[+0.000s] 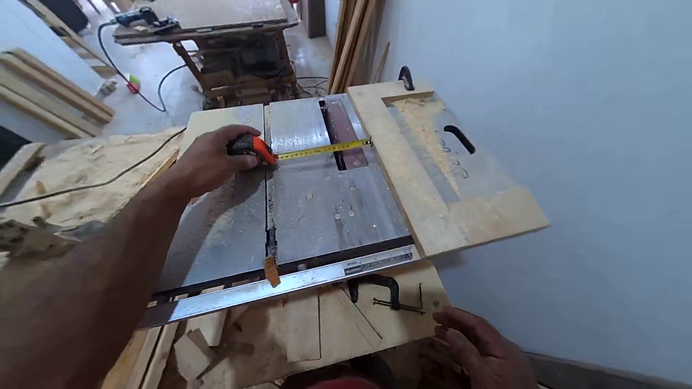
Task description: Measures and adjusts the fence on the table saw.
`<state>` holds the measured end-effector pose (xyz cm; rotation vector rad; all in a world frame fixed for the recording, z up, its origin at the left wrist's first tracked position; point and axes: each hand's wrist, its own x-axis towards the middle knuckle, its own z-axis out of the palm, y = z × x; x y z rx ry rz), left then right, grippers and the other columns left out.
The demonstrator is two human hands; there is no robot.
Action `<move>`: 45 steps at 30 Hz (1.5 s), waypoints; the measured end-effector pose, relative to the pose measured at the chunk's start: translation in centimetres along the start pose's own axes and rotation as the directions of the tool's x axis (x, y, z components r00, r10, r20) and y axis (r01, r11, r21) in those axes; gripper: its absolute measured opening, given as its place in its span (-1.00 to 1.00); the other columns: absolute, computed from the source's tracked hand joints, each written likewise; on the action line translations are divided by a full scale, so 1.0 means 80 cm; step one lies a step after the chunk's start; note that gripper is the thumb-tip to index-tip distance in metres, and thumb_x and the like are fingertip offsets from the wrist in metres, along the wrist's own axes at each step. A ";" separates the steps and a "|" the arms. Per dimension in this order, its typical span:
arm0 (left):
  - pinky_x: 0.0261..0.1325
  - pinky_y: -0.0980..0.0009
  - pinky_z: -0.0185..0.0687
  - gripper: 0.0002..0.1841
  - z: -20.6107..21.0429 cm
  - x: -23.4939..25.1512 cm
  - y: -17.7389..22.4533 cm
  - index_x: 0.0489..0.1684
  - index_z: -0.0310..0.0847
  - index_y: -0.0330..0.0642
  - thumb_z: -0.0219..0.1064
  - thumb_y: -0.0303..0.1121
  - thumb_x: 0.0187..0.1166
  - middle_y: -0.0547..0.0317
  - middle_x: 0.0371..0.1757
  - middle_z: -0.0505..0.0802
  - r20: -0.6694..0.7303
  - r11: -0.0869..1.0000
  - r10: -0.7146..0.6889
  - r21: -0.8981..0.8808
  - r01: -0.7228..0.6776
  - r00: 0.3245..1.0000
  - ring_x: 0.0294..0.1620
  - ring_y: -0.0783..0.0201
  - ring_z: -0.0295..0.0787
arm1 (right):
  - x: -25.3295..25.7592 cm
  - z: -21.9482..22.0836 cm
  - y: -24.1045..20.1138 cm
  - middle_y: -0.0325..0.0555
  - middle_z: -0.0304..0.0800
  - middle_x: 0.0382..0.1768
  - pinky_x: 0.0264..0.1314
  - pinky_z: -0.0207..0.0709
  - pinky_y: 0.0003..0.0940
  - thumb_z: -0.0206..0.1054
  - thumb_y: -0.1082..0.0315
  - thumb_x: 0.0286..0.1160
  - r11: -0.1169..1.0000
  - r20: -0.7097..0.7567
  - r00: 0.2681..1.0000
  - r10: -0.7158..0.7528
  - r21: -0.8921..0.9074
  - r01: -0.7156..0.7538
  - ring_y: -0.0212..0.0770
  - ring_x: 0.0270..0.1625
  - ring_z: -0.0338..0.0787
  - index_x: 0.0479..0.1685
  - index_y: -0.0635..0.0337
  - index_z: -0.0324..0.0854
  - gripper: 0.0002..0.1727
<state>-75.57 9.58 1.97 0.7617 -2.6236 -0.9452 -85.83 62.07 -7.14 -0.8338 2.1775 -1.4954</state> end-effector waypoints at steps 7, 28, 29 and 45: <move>0.30 -0.08 0.64 -0.46 0.008 0.002 0.001 0.48 0.57 0.08 0.46 -0.52 0.49 -0.02 0.26 0.79 -0.029 0.998 -0.039 -0.051 0.037 0.999 0.22 0.10 0.76 | 0.056 -0.074 0.003 -0.30 0.92 0.05 0.06 0.87 -0.31 0.28 0.10 0.75 0.973 0.005 0.973 -0.230 -0.007 0.230 -0.32 0.00 0.92 0.26 -0.10 0.74 -0.72; 0.28 0.45 0.73 -0.40 0.038 -0.003 -0.025 0.32 0.64 -0.12 0.53 -0.55 0.13 0.25 0.21 0.81 -0.243 0.922 0.115 -0.334 -0.195 0.963 0.14 0.45 0.78 | 0.164 -0.103 0.020 0.45 0.34 0.55 0.52 0.50 -0.39 0.30 0.19 0.62 0.954 -0.503 0.821 -0.271 -0.253 0.160 -0.18 0.60 0.46 0.33 0.72 0.42 -0.37; 0.27 0.44 0.74 -0.41 0.037 -0.004 -0.025 0.27 0.67 -0.11 0.55 -0.55 0.10 0.26 0.20 0.83 -0.249 0.916 0.139 -0.335 -0.220 0.958 0.14 0.44 0.79 | 0.167 -0.101 0.021 0.49 0.34 0.54 0.52 0.50 -0.37 0.30 0.22 0.60 0.948 -0.502 0.818 -0.281 -0.278 0.155 -0.14 0.59 0.47 0.30 0.72 0.44 -0.40; 0.34 0.42 0.71 -0.42 0.040 -0.007 -0.025 0.24 0.69 -0.12 0.59 -0.55 0.08 0.26 0.24 0.81 -0.276 0.913 0.190 -0.302 -0.273 0.942 0.20 0.41 0.77 | 0.176 -0.101 0.033 0.57 0.46 0.44 0.52 0.49 -0.36 0.32 0.12 0.63 0.877 -0.451 0.811 -0.373 -0.457 0.149 -0.05 0.57 0.52 0.18 0.59 0.59 -0.45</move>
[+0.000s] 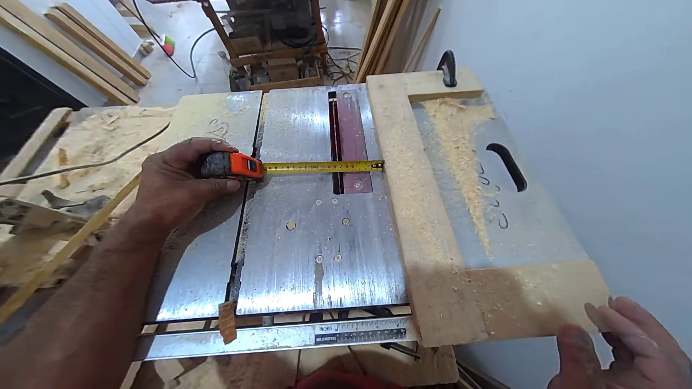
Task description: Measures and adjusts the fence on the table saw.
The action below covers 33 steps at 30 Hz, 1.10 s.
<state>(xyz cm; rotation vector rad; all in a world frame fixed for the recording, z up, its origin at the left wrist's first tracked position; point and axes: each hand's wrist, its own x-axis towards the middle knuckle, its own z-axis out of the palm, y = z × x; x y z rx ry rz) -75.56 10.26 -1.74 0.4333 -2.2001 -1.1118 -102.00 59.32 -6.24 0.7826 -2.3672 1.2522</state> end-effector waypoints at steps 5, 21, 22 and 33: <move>0.32 0.42 0.72 -0.42 0.001 0.000 0.003 0.24 0.68 -0.13 0.59 -0.56 0.09 0.25 0.22 0.82 0.000 1.000 -0.018 -0.018 0.018 1.000 0.18 0.40 0.79 | -0.001 0.003 -0.003 0.67 0.33 0.50 0.50 0.49 -0.32 0.31 0.18 0.59 0.999 -0.009 0.999 0.050 0.001 -0.050 0.03 0.54 0.51 0.22 0.68 0.54 -0.42; 0.26 0.43 0.75 -0.41 0.002 -0.002 0.007 0.28 0.67 -0.19 0.56 -0.59 0.11 0.17 0.18 0.83 -0.024 0.999 -0.040 0.014 0.041 0.999 0.12 0.39 0.81 | -0.005 0.006 -0.006 0.61 0.26 0.58 0.42 0.52 -0.28 0.25 -0.09 0.62 0.994 0.020 0.995 0.101 -0.029 -0.101 0.02 0.52 0.51 0.33 0.56 0.56 -0.26; 0.25 0.43 0.75 -0.41 0.001 -0.002 0.008 0.27 0.67 -0.19 0.56 -0.58 0.11 0.17 0.17 0.84 -0.023 0.999 -0.034 0.029 0.034 0.999 0.11 0.40 0.81 | -0.006 0.006 -0.005 0.61 0.26 0.58 0.42 0.52 -0.29 0.25 -0.10 0.62 0.995 0.017 0.995 0.094 -0.024 -0.094 0.01 0.52 0.51 0.34 0.56 0.55 -0.25; 0.20 0.29 0.76 -0.45 0.001 -0.007 0.017 0.13 0.71 -0.16 0.66 -0.59 0.03 0.09 0.24 0.77 -0.019 0.979 -0.034 0.198 0.037 0.999 0.13 0.28 0.77 | -0.010 0.006 -0.002 0.59 0.23 0.62 0.41 0.55 -0.23 0.21 -0.09 0.63 0.996 0.018 0.996 0.087 -0.007 -0.087 0.06 0.57 0.49 0.38 0.51 0.55 -0.27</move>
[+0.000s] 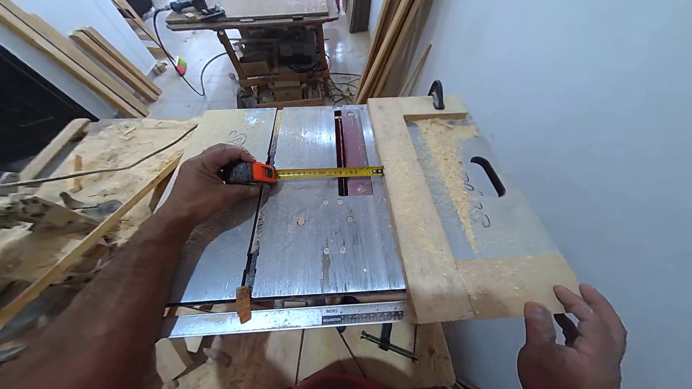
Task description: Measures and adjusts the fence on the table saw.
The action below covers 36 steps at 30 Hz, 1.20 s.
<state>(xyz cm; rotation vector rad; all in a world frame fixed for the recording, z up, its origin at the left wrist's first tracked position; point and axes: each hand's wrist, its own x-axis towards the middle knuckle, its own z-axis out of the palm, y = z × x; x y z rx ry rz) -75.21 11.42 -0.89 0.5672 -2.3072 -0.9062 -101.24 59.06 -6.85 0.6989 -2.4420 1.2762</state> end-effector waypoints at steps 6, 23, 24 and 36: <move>0.17 0.30 0.76 -0.45 0.000 -0.001 0.003 0.14 0.71 -0.12 0.66 -0.58 0.05 0.13 0.22 0.78 -0.008 1.000 -0.022 0.013 0.022 1.000 0.11 0.31 0.77 | 0.000 -0.001 -0.003 0.55 0.20 0.66 0.43 0.56 -0.21 0.23 -0.01 0.60 1.000 0.012 1.000 0.023 0.002 -0.023 0.08 0.60 0.47 0.39 0.46 0.57 -0.33; 0.22 0.23 0.78 -0.43 0.001 0.000 0.003 0.18 0.70 -0.12 0.64 -0.63 0.08 0.12 0.21 0.81 -0.013 0.997 -0.066 -0.039 0.066 0.998 0.13 0.27 0.80 | -0.005 0.005 -0.010 0.52 0.24 0.66 0.36 0.60 -0.14 0.24 -0.02 0.58 0.999 -0.020 1.000 0.019 -0.042 -0.020 0.14 0.57 0.51 0.37 0.41 0.62 -0.35; 0.23 0.23 0.77 -0.43 0.001 0.000 0.004 0.18 0.70 -0.13 0.64 -0.64 0.08 0.11 0.21 0.81 -0.014 0.996 -0.073 -0.044 0.072 0.997 0.14 0.27 0.80 | -0.005 0.005 -0.012 0.52 0.25 0.66 0.34 0.61 -0.15 0.24 -0.02 0.58 0.999 -0.024 1.000 0.017 -0.050 -0.018 0.14 0.55 0.53 0.35 0.40 0.64 -0.36; 0.21 0.26 0.77 -0.42 0.000 0.000 0.006 0.20 0.69 -0.12 0.64 -0.65 0.09 0.12 0.15 0.84 -0.006 0.996 -0.082 -0.042 0.081 0.997 0.10 0.31 0.81 | -0.002 0.001 -0.018 0.52 0.34 0.60 0.29 0.63 -0.15 0.30 -0.07 0.53 0.998 -0.032 0.999 0.021 -0.056 -0.023 0.16 0.49 0.58 0.22 0.36 0.72 -0.38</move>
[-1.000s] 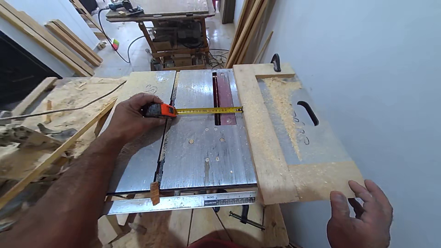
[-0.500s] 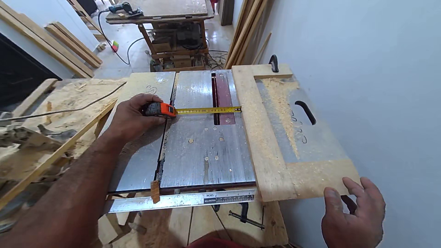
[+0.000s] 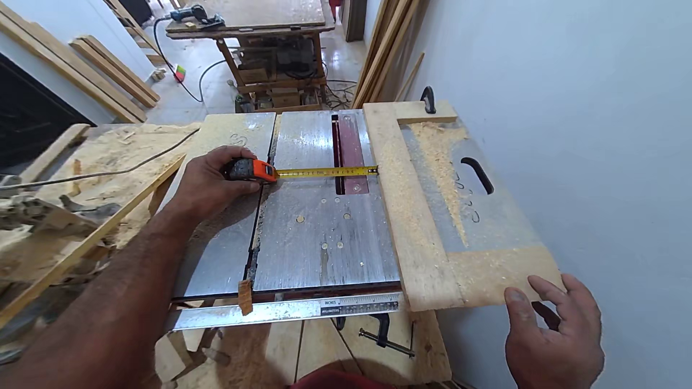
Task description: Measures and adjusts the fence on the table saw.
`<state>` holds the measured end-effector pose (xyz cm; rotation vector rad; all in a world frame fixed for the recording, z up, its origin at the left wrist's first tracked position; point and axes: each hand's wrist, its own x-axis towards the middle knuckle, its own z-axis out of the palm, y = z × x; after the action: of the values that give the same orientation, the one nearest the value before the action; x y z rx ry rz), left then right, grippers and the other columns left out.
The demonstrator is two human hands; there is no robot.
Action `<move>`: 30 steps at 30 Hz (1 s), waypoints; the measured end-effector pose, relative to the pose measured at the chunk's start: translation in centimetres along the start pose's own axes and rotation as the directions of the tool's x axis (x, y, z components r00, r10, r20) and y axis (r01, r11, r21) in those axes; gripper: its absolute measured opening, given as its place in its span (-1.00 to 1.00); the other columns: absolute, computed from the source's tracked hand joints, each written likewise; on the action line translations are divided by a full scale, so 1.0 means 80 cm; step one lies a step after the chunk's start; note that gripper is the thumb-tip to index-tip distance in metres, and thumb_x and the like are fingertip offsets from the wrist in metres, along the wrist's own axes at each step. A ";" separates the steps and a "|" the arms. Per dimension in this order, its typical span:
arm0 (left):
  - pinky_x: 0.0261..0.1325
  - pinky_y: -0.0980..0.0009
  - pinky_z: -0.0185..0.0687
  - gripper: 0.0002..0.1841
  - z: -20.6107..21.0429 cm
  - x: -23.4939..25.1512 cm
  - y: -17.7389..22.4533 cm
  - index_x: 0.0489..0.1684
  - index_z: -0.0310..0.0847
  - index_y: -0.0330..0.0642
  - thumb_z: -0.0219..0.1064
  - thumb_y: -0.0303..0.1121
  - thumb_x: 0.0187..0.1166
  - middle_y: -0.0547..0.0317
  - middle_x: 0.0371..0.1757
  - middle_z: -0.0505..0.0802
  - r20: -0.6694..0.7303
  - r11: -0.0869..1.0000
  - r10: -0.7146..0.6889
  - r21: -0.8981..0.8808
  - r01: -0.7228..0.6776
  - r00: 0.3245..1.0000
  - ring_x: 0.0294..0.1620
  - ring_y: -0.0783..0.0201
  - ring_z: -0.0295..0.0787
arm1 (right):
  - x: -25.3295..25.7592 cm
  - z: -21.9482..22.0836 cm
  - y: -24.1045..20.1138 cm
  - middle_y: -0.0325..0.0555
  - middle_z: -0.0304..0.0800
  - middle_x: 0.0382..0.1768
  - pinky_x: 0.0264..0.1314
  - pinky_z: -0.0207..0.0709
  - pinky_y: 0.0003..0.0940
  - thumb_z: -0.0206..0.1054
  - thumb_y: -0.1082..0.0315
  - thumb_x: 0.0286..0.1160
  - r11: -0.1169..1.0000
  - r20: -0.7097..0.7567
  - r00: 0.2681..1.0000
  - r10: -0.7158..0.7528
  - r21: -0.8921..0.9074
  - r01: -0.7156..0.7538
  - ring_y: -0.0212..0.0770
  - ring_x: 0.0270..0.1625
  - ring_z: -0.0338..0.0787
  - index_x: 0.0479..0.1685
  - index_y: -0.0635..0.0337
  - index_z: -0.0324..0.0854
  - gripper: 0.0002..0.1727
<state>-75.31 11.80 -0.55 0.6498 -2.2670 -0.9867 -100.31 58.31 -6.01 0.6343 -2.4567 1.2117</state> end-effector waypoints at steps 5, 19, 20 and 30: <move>0.22 0.18 0.77 -0.42 -0.001 0.002 -0.005 0.22 0.69 -0.11 0.64 -0.63 0.10 0.11 0.17 0.84 0.005 1.000 0.011 0.012 -0.011 1.000 0.12 0.27 0.81 | 0.002 0.000 -0.001 0.47 0.34 0.61 0.20 0.66 -0.19 0.33 -0.08 0.49 0.999 0.012 1.000 0.028 0.031 -0.028 0.09 0.46 0.61 0.15 0.32 0.75 -0.41; 0.18 0.20 0.77 -0.41 0.001 0.002 0.003 0.21 0.70 -0.11 0.64 -0.68 0.10 0.09 0.10 0.86 -0.006 0.999 -0.044 0.004 0.044 0.999 0.06 0.28 0.82 | 0.003 -0.002 -0.007 0.41 0.43 0.57 0.12 0.63 -0.14 0.38 -0.11 0.41 0.999 -0.011 0.999 0.042 0.017 -0.042 0.10 0.40 0.63 0.05 0.22 0.81 -0.45; 0.17 0.22 0.78 -0.41 0.001 0.002 0.003 0.21 0.70 -0.10 0.63 -0.68 0.10 0.10 0.09 0.86 -0.004 0.999 -0.043 0.001 0.043 0.999 0.06 0.29 0.83 | 0.003 -0.002 -0.007 0.40 0.44 0.57 0.12 0.63 -0.15 0.38 -0.11 0.40 0.999 -0.014 0.999 0.045 0.019 -0.044 0.09 0.40 0.63 0.04 0.22 0.82 -0.45; 0.18 0.22 0.78 -0.42 0.001 0.003 0.004 0.21 0.70 -0.08 0.62 -0.70 0.12 0.11 0.10 0.86 0.003 0.999 -0.049 -0.013 0.049 0.999 0.07 0.29 0.83 | 0.002 0.000 -0.005 0.38 0.41 0.59 0.11 0.65 -0.16 0.37 -0.15 0.41 0.998 -0.020 0.998 0.059 0.031 -0.058 0.08 0.41 0.63 0.04 0.20 0.82 -0.43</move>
<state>-75.61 11.87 -0.30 0.7012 -2.2545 -1.0255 -100.20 58.02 -5.67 0.5586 -2.4600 1.2737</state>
